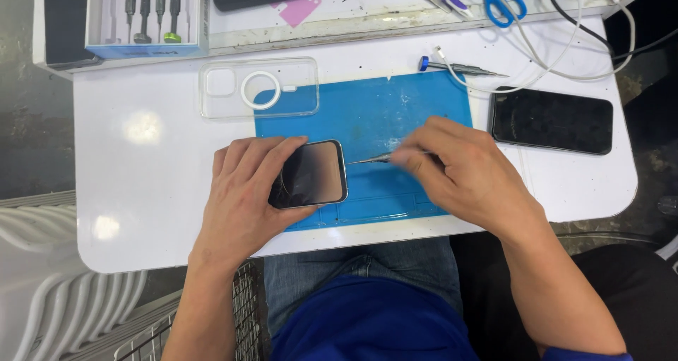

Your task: The person removes a clear case from a smartphone, then uses a screwdriver to unscrew the bottom screws. They pry open the phone's back cover, disconnect the battery, and reconnect it. Finally, they close the phone and navigate the setup screen.

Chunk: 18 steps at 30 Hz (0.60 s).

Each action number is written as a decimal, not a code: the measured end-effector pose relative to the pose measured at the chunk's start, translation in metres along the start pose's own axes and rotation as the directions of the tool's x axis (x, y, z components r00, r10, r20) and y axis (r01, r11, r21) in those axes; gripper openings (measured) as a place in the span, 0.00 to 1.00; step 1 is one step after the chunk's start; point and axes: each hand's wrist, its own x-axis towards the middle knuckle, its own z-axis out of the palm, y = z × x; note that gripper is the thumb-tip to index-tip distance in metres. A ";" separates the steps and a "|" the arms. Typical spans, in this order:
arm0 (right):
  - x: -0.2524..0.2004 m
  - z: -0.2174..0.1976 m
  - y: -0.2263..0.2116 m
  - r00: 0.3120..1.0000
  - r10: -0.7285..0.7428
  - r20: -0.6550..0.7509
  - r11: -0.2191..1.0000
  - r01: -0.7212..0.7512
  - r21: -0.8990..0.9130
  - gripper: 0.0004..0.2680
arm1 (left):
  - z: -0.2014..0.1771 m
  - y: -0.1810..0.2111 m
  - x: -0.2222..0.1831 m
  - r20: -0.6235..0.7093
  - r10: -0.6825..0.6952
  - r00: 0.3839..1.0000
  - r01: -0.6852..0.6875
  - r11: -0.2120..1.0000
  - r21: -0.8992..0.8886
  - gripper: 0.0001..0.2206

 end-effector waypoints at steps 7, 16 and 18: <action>0.001 0.000 0.001 0.998 0.025 0.050 0.997 -0.028 0.069 0.15 | -0.001 -0.001 -0.001 -0.002 -0.009 1.000 0.009 1.000 0.004 0.38; -0.002 -0.003 -0.004 0.994 0.078 0.075 0.997 -0.079 0.004 0.09 | -0.001 -0.002 -0.002 0.010 0.010 1.000 -0.010 1.000 0.018 0.40; 0.001 -0.004 -0.008 0.979 0.182 0.096 0.983 -0.183 0.002 0.08 | -0.001 -0.001 -0.002 0.001 0.010 1.000 -0.010 0.999 0.039 0.38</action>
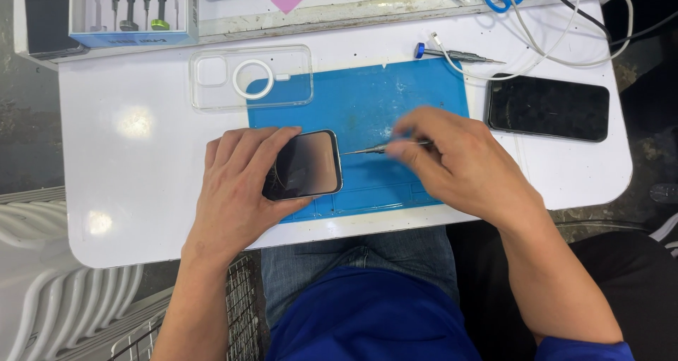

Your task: The person removes a clear case from a smartphone, then uses a screwdriver to unscrew the bottom screws. They pry open the phone's back cover, disconnect the battery, and reconnect it. Finally, they close the phone and navigate the setup screen.

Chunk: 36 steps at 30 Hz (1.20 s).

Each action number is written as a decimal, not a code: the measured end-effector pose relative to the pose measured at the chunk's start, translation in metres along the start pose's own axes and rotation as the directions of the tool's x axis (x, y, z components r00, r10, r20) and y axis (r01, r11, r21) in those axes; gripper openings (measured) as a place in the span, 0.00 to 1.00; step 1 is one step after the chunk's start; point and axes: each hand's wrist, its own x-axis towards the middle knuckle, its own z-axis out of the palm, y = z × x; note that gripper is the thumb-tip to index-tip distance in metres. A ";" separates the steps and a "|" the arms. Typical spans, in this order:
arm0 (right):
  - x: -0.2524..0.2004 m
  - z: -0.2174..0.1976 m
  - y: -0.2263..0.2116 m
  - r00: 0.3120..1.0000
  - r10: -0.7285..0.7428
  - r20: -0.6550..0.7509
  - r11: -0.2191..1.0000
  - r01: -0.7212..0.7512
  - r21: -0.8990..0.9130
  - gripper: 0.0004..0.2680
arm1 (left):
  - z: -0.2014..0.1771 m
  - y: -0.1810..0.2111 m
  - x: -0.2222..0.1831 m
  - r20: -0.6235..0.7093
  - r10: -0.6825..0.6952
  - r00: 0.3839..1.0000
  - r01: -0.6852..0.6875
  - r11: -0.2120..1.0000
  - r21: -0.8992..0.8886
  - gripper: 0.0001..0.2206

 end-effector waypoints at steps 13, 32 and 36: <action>0.000 0.001 0.006 0.964 -0.258 -0.068 0.966 0.255 -0.050 0.04 | 0.000 0.000 0.001 -0.009 -0.014 1.000 0.014 1.000 -0.002 0.37; 0.003 -0.003 -0.001 0.999 -0.016 0.052 0.999 0.019 -0.046 0.09 | 0.000 -0.002 0.000 -0.006 0.001 1.000 -0.001 1.000 -0.020 0.37; 0.002 0.000 0.004 0.971 -0.238 -0.025 0.970 0.236 -0.058 0.04 | 0.000 -0.001 0.001 -0.018 0.011 1.000 -0.012 1.000 -0.020 0.36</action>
